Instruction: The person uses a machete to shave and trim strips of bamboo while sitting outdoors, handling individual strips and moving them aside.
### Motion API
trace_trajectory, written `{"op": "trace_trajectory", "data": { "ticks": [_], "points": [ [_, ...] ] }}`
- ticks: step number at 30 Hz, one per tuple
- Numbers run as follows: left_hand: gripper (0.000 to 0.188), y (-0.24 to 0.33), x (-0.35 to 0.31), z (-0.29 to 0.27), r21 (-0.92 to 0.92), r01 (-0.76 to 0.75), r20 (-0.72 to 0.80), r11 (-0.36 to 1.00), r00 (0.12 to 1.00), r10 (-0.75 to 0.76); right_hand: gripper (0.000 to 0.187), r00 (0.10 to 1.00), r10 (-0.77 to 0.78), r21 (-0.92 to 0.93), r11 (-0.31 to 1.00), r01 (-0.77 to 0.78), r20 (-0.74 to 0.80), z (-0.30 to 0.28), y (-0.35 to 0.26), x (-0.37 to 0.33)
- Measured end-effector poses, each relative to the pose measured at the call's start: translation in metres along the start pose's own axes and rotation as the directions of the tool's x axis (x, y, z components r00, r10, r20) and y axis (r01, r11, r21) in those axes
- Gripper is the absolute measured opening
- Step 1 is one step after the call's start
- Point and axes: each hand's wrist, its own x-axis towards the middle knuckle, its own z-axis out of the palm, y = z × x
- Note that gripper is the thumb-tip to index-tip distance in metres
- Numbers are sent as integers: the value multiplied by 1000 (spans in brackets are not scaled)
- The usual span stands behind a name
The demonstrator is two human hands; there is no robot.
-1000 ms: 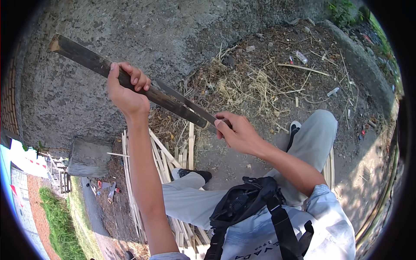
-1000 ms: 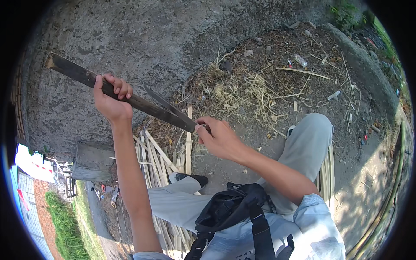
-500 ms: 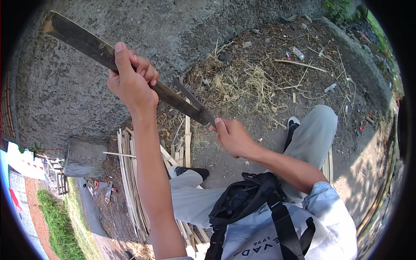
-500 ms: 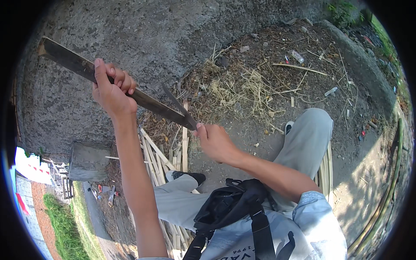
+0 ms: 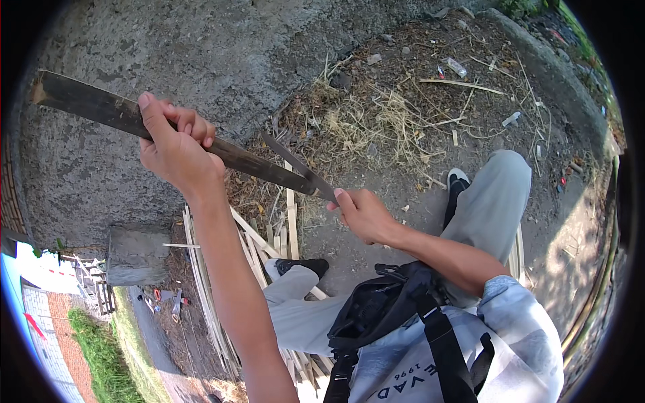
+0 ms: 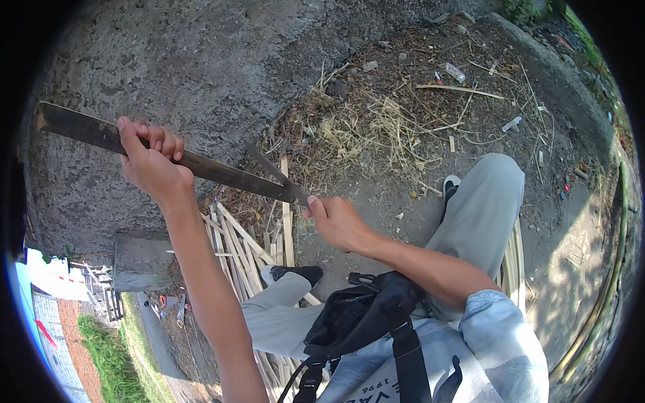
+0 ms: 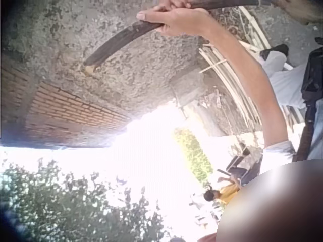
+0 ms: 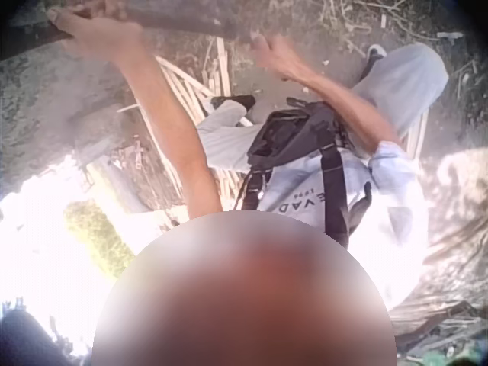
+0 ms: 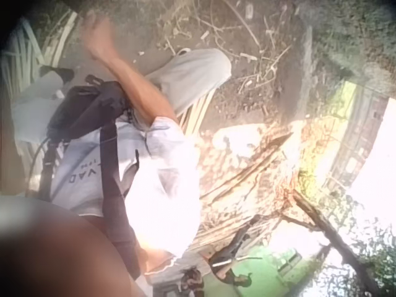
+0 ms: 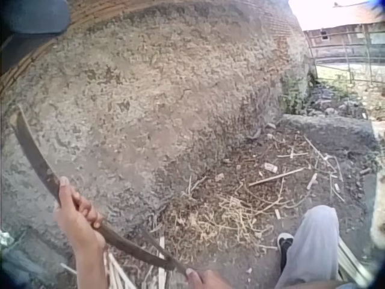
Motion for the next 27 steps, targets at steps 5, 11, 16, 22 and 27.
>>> {"op": "trace_trajectory", "data": {
  "ticks": [5, 11, 16, 22, 27],
  "points": [
    [35, 6, -4, 2, 10, -49, -41, 999, 998, 49, 48, 999, 20, 21, 1000, -19, -49, 8, 6, -1],
    [34, 3, -9, -8, 29, -39, -68, 999, 997, 41, 47, 998, -58, -121, 991, 59, 9, 0, -13, 0],
    [35, 10, -9, -19, 33, -73, -60, 997, 995, 75, 44, 971, -231, -215, 953, 213, -61, 18, 31, 12],
    [36, 14, -9, -40, 68, -91, -114, 994, 989, 98, 45, 978, -189, -173, 964, 203, 91, 14, -2, 2],
    [36, 16, -8, -58, 75, -97, -149, 992, 983, 107, 44, 998, -41, -355, 933, 52, 39, 22, 58, 15]
  ]
}}
